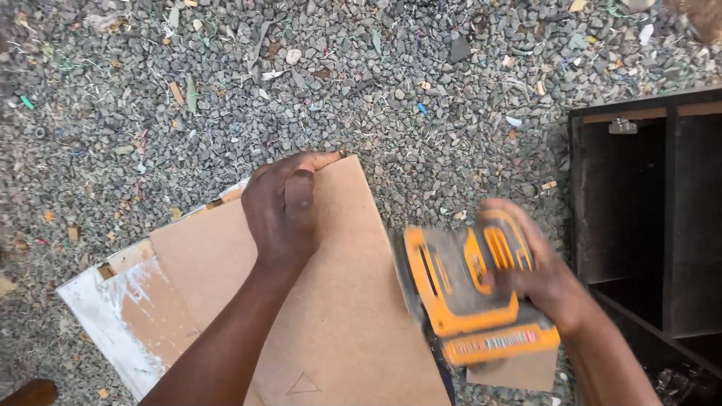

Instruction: The person uses a yellow and black orbital sander to smooth the surface of a rectangular piece of light-colored wood. They hold the wood steady with one hand while operating the sander with the other, moving it across the surface and along the edges.

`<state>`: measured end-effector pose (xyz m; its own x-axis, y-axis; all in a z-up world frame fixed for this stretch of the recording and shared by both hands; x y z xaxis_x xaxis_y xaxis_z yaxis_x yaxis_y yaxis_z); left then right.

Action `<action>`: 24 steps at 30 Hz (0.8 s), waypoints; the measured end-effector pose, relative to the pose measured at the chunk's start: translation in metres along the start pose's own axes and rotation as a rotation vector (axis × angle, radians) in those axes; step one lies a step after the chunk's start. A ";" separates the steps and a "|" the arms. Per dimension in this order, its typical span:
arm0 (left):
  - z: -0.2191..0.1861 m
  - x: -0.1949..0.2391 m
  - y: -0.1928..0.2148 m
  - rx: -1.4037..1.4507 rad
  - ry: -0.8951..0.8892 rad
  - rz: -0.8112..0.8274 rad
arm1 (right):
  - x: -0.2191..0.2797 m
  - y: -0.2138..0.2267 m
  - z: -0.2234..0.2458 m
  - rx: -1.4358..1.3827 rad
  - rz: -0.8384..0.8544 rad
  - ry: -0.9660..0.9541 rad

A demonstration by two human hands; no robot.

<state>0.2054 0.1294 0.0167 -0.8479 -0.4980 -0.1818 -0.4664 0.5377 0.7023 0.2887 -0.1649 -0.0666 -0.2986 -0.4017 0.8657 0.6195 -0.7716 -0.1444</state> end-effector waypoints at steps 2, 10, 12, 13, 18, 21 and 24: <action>-0.002 0.000 0.001 -0.009 0.025 0.005 | -0.022 -0.010 0.029 0.009 0.070 0.081; -0.005 -0.002 0.002 -0.027 0.035 0.030 | -0.059 -0.041 0.109 -0.107 0.222 0.291; -0.008 -0.004 0.002 -0.004 -0.017 0.026 | -0.066 -0.036 0.104 -0.154 0.139 0.226; -0.007 -0.002 0.001 0.000 -0.018 0.029 | -0.058 -0.034 0.099 -0.155 0.133 0.225; -0.009 -0.006 0.004 -0.042 -0.017 0.031 | -0.019 -0.014 0.041 0.195 0.017 0.120; 0.000 -0.002 0.004 -0.066 0.015 0.044 | 0.024 0.001 -0.029 0.133 -0.090 -0.289; -0.004 -0.005 0.004 -0.102 0.008 0.059 | 0.038 0.022 -0.102 -0.210 -0.110 -0.386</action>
<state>0.2091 0.1314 0.0229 -0.8709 -0.4732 -0.1330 -0.3875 0.4944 0.7781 0.2171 -0.2473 -0.0856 -0.0370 -0.1293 0.9909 0.4269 -0.8986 -0.1013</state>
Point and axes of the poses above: each hand's wrist, its own x-axis away from the middle knuckle, its own y-axis out of the back of the hand, z = x × y, the point moved 8 cm from there along -x, towards the middle knuckle, and after that the axes turned 8 degrees about -y, right-handed, at the moved point
